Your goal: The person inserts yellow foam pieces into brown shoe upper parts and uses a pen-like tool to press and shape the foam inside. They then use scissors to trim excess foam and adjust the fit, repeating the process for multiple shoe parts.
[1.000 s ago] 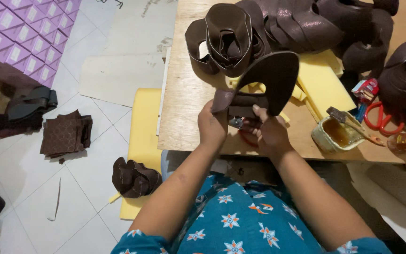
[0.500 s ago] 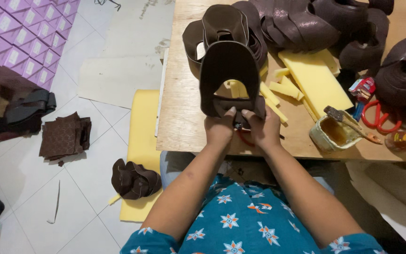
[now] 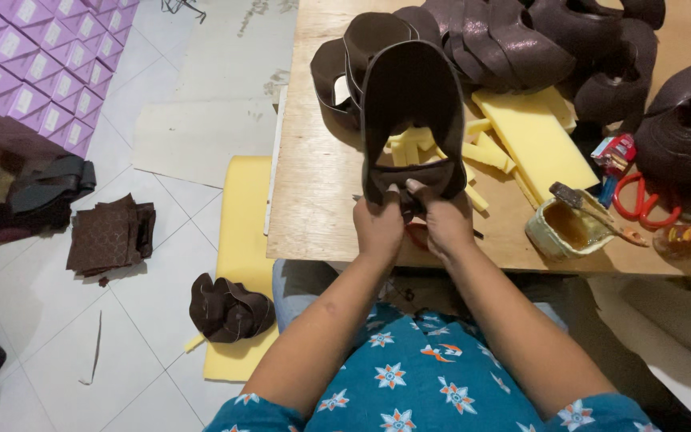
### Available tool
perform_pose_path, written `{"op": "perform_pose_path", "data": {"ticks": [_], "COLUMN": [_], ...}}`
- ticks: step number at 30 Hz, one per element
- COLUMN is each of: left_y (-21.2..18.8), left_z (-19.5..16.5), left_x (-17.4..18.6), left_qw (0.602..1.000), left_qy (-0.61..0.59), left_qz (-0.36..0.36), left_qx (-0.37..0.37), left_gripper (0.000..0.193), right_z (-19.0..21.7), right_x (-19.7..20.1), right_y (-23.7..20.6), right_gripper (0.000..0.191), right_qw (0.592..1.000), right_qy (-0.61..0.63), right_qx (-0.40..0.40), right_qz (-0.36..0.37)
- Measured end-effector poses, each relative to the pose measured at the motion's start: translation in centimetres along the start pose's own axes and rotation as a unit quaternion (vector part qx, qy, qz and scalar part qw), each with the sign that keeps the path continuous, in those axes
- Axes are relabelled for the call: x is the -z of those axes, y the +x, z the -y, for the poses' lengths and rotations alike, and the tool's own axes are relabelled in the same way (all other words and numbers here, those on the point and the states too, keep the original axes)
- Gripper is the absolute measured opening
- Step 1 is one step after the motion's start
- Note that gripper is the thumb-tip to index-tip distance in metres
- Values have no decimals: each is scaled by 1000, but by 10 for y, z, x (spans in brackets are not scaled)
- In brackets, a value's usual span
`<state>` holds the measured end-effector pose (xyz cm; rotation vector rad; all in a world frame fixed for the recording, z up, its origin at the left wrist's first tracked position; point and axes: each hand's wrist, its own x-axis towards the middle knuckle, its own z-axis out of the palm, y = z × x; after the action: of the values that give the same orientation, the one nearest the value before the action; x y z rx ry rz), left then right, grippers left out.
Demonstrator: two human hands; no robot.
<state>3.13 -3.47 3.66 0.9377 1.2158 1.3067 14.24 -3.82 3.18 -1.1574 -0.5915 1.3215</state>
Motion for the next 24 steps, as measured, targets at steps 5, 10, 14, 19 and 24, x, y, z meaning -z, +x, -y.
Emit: {"op": "perform_pose_path", "data": {"ticks": [5, 10, 14, 19, 24], "left_y": [-2, -5, -12, -5, -5], "left_z": [-3, 6, 4, 2, 12], "left_x": [12, 10, 5, 10, 10], "left_qw": [991, 987, 991, 984, 987], "left_qy": [106, 127, 72, 155, 116], "left_qz": [7, -21, -4, -45, -49], "left_qx": [-79, -93, -114, -79, -100], "left_gripper": [33, 29, 27, 21, 20], "right_z": [-2, -8, -12, -17, -11], "right_x": [0, 2, 8, 10, 11], "right_y": [-2, -3, -2, -5, -8], "right_gripper": [19, 18, 17, 18, 24], "right_qw": [996, 993, 997, 994, 992], "right_qy": [-19, 57, 48, -26, 107], "right_qx": [-65, -77, -43, -75, -17], "right_qz": [-61, -62, -35, -70, -72]}}
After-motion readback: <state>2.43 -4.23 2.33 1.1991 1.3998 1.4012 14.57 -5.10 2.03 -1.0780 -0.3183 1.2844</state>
